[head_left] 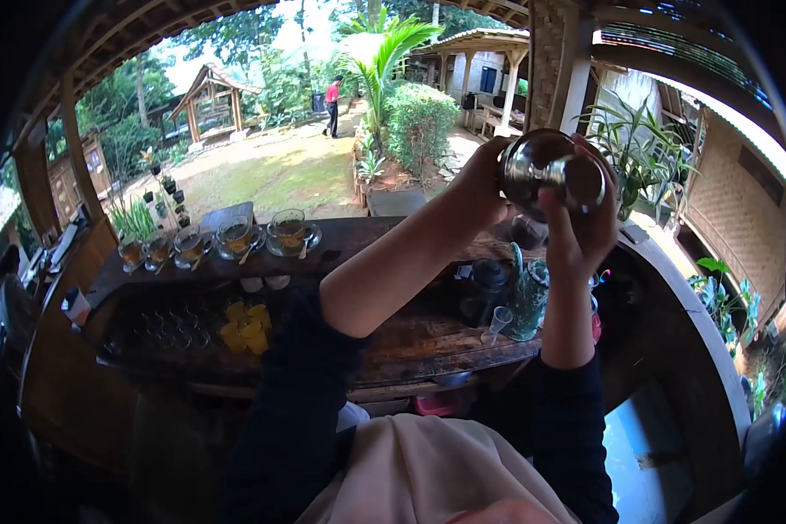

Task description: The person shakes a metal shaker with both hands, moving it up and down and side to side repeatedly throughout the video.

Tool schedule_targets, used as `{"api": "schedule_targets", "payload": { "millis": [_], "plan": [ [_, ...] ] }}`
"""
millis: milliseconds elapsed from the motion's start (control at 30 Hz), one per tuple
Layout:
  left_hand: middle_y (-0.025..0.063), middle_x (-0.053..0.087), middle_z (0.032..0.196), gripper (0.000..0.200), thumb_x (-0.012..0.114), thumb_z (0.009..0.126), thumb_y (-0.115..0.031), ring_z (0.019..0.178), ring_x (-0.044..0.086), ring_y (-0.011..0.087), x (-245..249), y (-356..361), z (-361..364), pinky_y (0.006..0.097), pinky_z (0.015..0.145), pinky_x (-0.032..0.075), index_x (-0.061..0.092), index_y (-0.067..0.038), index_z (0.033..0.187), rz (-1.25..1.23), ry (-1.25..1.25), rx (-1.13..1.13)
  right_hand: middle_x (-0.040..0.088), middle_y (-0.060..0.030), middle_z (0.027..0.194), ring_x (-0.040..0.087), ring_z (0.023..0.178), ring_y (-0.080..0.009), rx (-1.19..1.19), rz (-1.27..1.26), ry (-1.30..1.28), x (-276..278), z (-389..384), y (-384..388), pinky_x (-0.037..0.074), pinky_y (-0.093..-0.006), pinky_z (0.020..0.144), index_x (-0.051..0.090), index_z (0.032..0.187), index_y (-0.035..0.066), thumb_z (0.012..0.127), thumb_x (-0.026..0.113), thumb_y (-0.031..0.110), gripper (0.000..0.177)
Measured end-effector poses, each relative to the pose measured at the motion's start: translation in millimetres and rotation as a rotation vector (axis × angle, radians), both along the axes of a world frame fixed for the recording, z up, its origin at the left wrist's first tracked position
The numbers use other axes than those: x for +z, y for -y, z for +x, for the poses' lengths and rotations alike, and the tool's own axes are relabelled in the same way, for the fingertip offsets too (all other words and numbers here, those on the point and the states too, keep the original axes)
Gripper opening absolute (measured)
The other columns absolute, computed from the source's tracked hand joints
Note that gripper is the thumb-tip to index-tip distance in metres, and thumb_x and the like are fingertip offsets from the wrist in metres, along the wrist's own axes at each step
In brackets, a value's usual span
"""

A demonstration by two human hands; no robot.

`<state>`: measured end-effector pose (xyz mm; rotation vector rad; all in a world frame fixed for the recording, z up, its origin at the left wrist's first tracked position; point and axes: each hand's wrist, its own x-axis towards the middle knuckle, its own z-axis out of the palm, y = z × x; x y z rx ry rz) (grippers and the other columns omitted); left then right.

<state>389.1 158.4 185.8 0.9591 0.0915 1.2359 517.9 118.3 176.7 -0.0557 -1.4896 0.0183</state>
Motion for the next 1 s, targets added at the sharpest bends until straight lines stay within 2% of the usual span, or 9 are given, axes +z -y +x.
{"api": "schedule_targets", "payload": {
  "millis": [200,267,333,433,567,633,867,933,1000],
  "plan": [
    [0.0072,0.057,0.115,0.042,0.056,0.091,-0.032,0.107,0.055,0.0172,23.0,46.3,17.0,0.0342,0.089,0.048,0.046,-0.007,0.124,0.891,-0.044,-0.036,0.045,-0.0064,0.129,0.043,0.121,-0.0318,-0.293,0.848,-0.039,-26.4,5.9,33.1,0.037,-0.0495,0.100,0.049,0.120,0.022,0.075,0.072,0.037,0.053],
    [0.0091,0.059,0.112,0.040,0.055,0.091,-0.035,0.105,0.057,0.0180,24.1,22.6,17.1,0.0347,0.090,0.048,0.049,-0.008,0.121,0.583,-0.106,0.023,0.050,-0.0120,0.131,0.053,0.115,-0.0291,-0.341,0.715,0.137,-14.8,23.8,33.0,0.039,-0.0507,0.098,0.060,0.108,0.012,0.080,0.068,0.022,0.032],
    [0.0145,0.062,0.107,0.037,0.047,0.094,-0.034,0.100,0.061,0.0257,12.3,-49.9,9.8,0.0416,0.090,0.049,0.055,-0.004,0.112,0.246,0.093,-0.790,0.059,-0.0141,0.117,0.052,0.116,-0.0350,-0.260,0.505,0.118,11.5,11.2,-7.7,0.041,-0.0493,0.097,0.061,0.105,0.004,0.067,0.075,0.025,0.045],
    [0.0172,0.053,0.123,0.044,0.045,0.095,-0.030,0.108,0.057,0.0278,4.3,-20.7,19.7,0.0432,0.091,0.050,0.043,-0.002,0.129,0.626,0.085,0.079,0.058,-0.0160,0.118,0.051,0.117,-0.0360,-0.212,0.196,0.054,13.8,4.1,-0.3,0.041,-0.0470,0.098,0.062,0.105,0.003,0.066,0.076,0.022,0.046],
    [0.0177,0.048,0.127,0.055,0.049,0.091,-0.018,0.100,0.061,0.0248,20.1,35.6,18.2,0.0390,0.091,0.049,0.025,-0.014,0.140,0.270,0.222,-0.231,0.041,-0.0115,0.130,0.042,0.123,-0.0376,-0.318,0.485,0.080,-33.1,25.5,50.3,0.034,-0.0521,0.104,0.048,0.122,0.022,0.065,0.082,0.034,0.068],
    [0.0219,0.012,0.146,0.096,0.065,0.083,-0.027,0.125,0.037,0.0267,22.5,40.6,20.1,0.0367,0.094,0.043,-0.007,-0.021,0.146,1.034,-0.131,-0.095,0.032,-0.0049,0.133,0.033,0.127,-0.0374,-0.286,0.755,0.004,-43.5,20.4,64.5,0.035,-0.0544,0.105,0.039,0.124,0.035,0.071,0.075,0.045,0.065],
    [0.0099,0.058,0.120,0.039,0.059,0.087,-0.023,0.110,0.056,0.0173,9.8,-27.4,35.1,0.0333,0.096,0.045,0.051,-0.005,0.121,0.677,-0.229,0.171,0.057,-0.0163,0.116,0.053,0.111,-0.0395,-0.201,0.020,-0.039,11.7,20.3,-1.3,0.045,-0.0470,0.092,0.058,0.102,-0.001,0.073,0.072,0.015,0.036],
    [0.0138,0.055,0.121,0.027,0.043,0.095,-0.018,0.108,0.057,0.0262,2.8,-30.1,34.3,0.0431,0.090,0.048,0.051,-0.007,0.119,0.295,0.277,-0.554,0.055,-0.0138,0.122,0.054,0.111,-0.0322,-0.441,0.513,0.067,8.0,27.7,15.0,0.045,-0.0399,0.093,0.060,0.101,-0.001,0.074,0.072,0.014,0.033],
    [0.0147,0.047,0.127,0.059,0.061,0.087,-0.018,0.109,0.054,0.0242,8.7,6.9,37.7,0.0378,0.090,0.046,0.031,-0.015,0.138,0.552,-0.176,0.218,0.045,-0.0109,0.128,0.044,0.121,-0.0312,-0.566,0.601,0.286,-15.9,46.3,66.6,0.040,-0.0460,0.099,0.050,0.121,0.021,0.076,0.075,0.031,0.053]
  ]
}}
